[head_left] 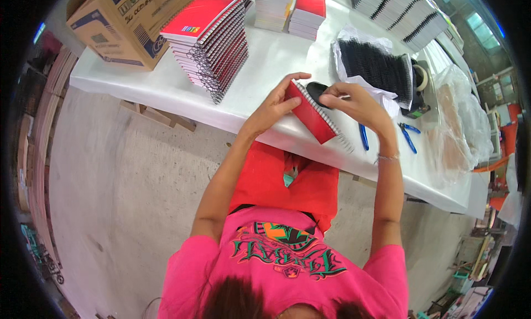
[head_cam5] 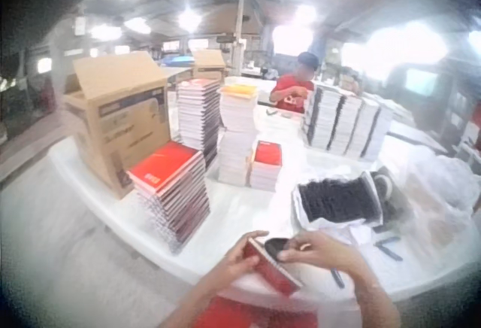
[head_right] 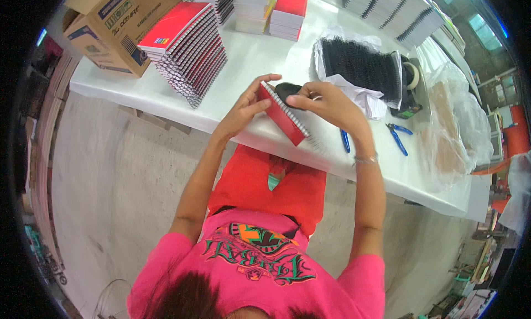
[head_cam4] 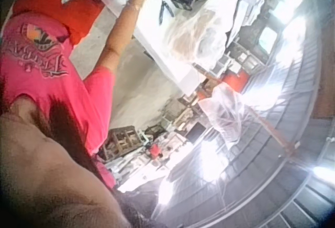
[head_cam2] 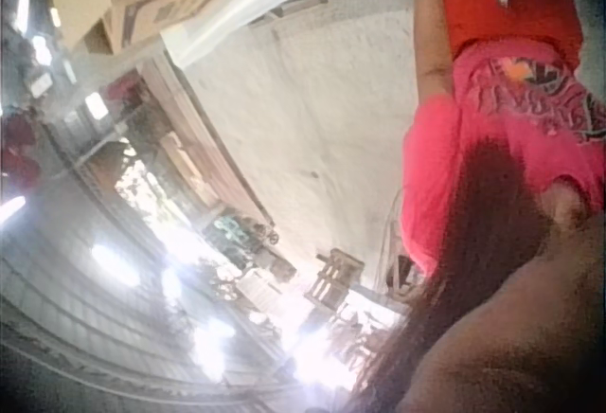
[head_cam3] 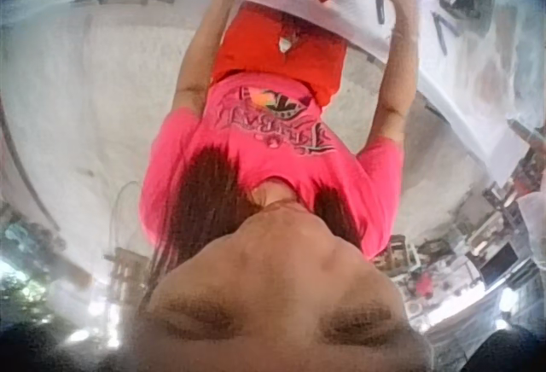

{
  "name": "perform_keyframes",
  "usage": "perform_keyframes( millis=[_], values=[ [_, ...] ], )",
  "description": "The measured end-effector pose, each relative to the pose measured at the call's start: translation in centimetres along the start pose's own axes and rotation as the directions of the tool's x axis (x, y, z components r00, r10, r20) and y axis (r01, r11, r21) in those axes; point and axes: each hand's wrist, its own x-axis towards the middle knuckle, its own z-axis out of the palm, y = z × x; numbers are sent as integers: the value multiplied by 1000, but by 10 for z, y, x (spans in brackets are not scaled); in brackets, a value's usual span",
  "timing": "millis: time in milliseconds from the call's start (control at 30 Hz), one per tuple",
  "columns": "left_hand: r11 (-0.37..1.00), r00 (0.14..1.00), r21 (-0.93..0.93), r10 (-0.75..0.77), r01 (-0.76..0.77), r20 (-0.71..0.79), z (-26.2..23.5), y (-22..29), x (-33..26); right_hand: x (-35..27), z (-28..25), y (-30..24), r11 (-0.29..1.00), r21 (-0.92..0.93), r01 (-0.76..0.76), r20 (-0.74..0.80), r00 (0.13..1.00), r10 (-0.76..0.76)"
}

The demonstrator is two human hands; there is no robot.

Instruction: The person manually assembles spiral notebooks by inserting a wire coil into the punched holes of the paper and covers, then uses a pair of pliers to bend and secure the ends of the coil.

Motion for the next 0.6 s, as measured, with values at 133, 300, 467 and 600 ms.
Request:
perform_keyframes(
  millis=[133,300,467,600],
  values=[
    [996,996,50,76,-74,-41,8,0,-5,8,4,17,934,358,-8,-210,974,88],
    [999,998,34,11,-9,-57,4,2,-6,2,14,24,993,114,9,-103,995,2],
    [986,942,154,103,-56,-319,17,-15,-9,-14,18,56,988,79,132,-470,879,-80],
    [969,874,209,213,-131,-437,31,-24,-11,-63,30,66,915,-227,-334,-622,773,128]
  ],
)
